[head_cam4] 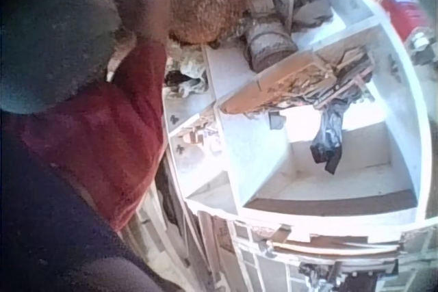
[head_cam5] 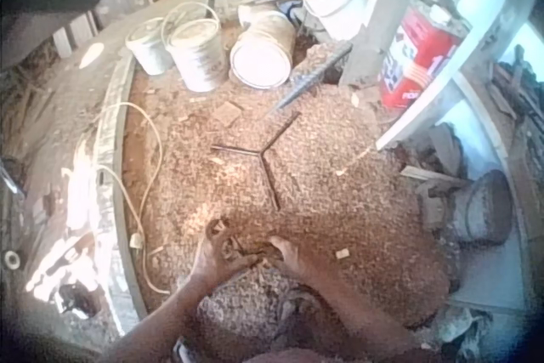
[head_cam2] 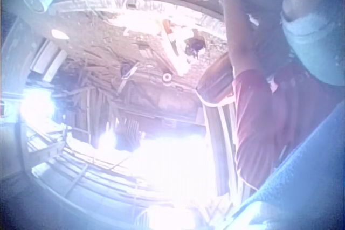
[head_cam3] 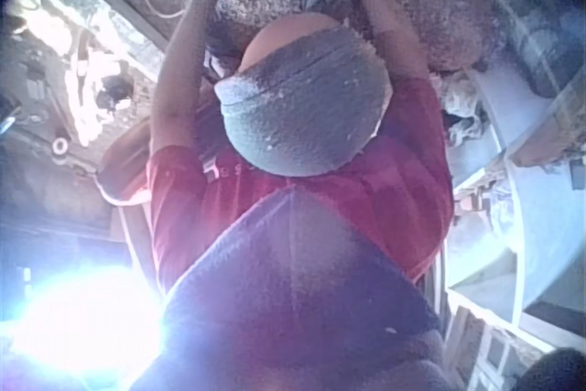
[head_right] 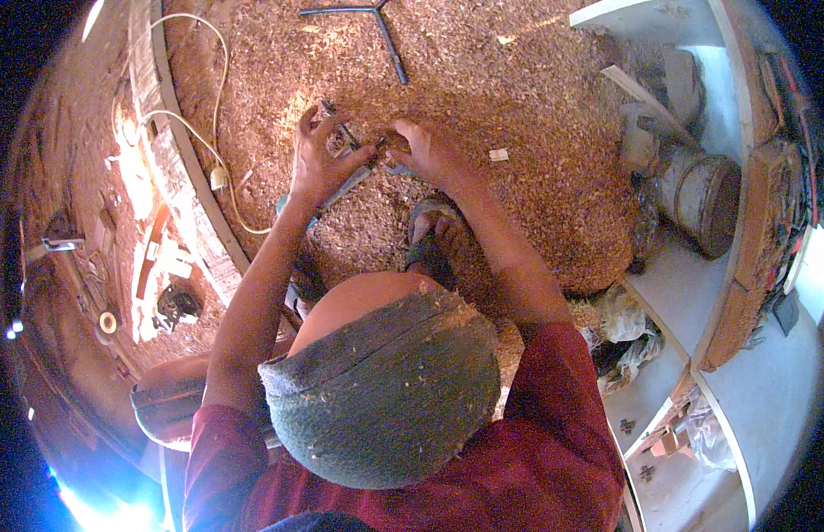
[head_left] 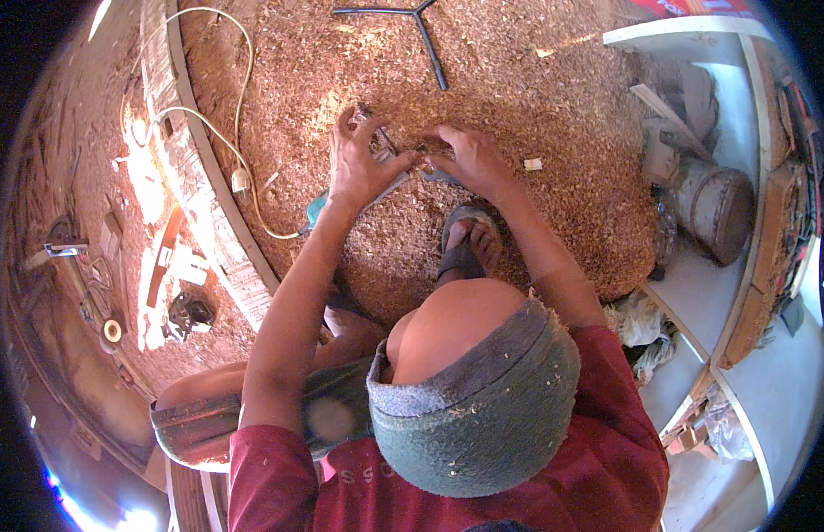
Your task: The person sitting on a workshop floor adjusts a wood router by using a wrench to tighten or loosen its components.
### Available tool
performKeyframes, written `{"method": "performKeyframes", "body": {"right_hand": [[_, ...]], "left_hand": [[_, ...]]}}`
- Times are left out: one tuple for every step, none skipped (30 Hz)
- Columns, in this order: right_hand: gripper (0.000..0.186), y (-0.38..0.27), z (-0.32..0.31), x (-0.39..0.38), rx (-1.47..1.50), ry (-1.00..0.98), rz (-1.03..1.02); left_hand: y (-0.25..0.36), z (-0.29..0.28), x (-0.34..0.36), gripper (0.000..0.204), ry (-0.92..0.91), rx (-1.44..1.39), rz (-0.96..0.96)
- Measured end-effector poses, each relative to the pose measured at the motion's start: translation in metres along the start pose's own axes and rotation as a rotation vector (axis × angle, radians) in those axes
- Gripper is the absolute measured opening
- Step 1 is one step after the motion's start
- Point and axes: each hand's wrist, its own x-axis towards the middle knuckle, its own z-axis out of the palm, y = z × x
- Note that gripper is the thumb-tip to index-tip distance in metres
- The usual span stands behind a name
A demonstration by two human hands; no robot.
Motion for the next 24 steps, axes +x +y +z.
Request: {"method": "performKeyframes", "body": {"right_hand": [[0.042, 0.0, 0.002, 0.0, 0.009, 0.003, 0.014], [0.041, -0.001, 0.005, 0.0, 0.025, 0.0, 0.04], [0.04, -0.001, 0.007, 0.0, 0.04, -0.002, 0.065], [0.039, -0.002, 0.008, -0.001, 0.097, 0.059, 0.029], [0.038, -0.002, 0.009, -0.004, 0.153, 0.12, -0.006], [0.037, -0.003, 0.011, -0.006, 0.201, 0.154, -0.004], [0.035, -0.001, 0.011, -0.011, 0.088, 0.119, 0.014], [0.033, 0.002, 0.01, -0.019, -0.034, 0.056, 0.067], [0.032, 0.004, 0.01, -0.027, -0.15, 0.023, 0.093], [0.03, 0.006, 0.012, -0.035, -0.265, 0.012, 0.098], [0.028, 0.007, 0.016, -0.043, -0.375, 0.03, 0.079], [0.026, 0.009, 0.019, -0.049, -0.505, 0.046, 0.054], [0.025, 0.011, 0.023, -0.052, -0.508, 0.081, 0.048], [0.025, 0.012, 0.027, -0.054, -0.527, 0.113, 0.034], [0.024, 0.013, 0.029, -0.056, -0.551, 0.1, 0.051], [0.024, 0.014, 0.029, -0.056, -0.53, 0.131, 0.035], [0.024, 0.015, 0.028, -0.055, -0.514, 0.119, 0.049], [0.024, 0.015, 0.026, -0.054, -0.512, 0.07, 0.089], [0.024, 0.015, 0.022, -0.054, -0.403, 0.069, 0.146], [0.024, 0.015, 0.017, -0.054, -0.307, 0.028, 0.229], [0.024, 0.015, 0.012, -0.054, -0.207, 0.008, 0.288], [0.024, 0.014, 0.008, -0.055, -0.132, 0.076, 0.282], [0.025, 0.014, 0.005, -0.055, -0.053, 0.164, 0.253], [0.026, 0.014, 0.002, -0.055, 0.026, 0.254, 0.227]], "left_hand": [[0.004, 0.001, -0.003, 0.068, 0.037, 0.009, -0.011], [0.008, 0.002, -0.006, 0.064, 0.054, 0.05, 0.037], [0.012, 0.002, -0.01, 0.061, 0.059, 0.083, 0.073], [0.015, 0.002, -0.015, 0.057, 0.047, 0.122, 0.085], [0.018, 0.003, -0.018, 0.046, 0.049, 0.151, 0.103], [0.02, 0.003, -0.02, 0.044, 0.034, 0.163, 0.109], [0.021, 0.002, -0.022, 0.043, 0.01, 0.178, 0.105], [0.023, 0.002, -0.023, 0.041, -0.012, 0.194, 0.098], [0.024, 0.003, -0.023, 0.039, -0.006, 0.202, 0.098], [0.025, 0.003, -0.021, 0.038, 0.002, 0.21, 0.099], [0.025, 0.004, -0.02, 0.036, 0.009, 0.216, 0.101], [0.026, 0.005, -0.018, 0.035, 0.006, 0.223, 0.1], [0.027, 0.006, -0.016, 0.035, 0.006, 0.231, 0.1], [0.028, 0.007, -0.014, 0.034, 0.003, 0.234, 0.098], [0.029, 0.008, -0.013, 0.033, -0.005, 0.252, 0.09], [0.029, 0.01, -0.011, 0.032, -0.014, 0.262, 0.082], [0.03, 0.011, -0.01, 0.031, -0.027, 0.259, 0.078], [0.03, 0.011, -0.009, 0.031, -0.032, 0.273, 0.072], [0.03, 0.011, -0.008, 0.03, -0.043, 0.275, 0.066], [0.03, 0.011, -0.008, 0.03, -0.053, 0.277, 0.059], [0.031, 0.011, -0.008, 0.029, -0.056, 0.29, 0.052], [0.031, 0.011, -0.008, 0.028, -0.06, 0.302, 0.046], [0.031, 0.012, -0.008, 0.027, -0.064, 0.313, 0.042], [0.032, 0.012, -0.008, 0.026, -0.072, 0.303, 0.034]]}}
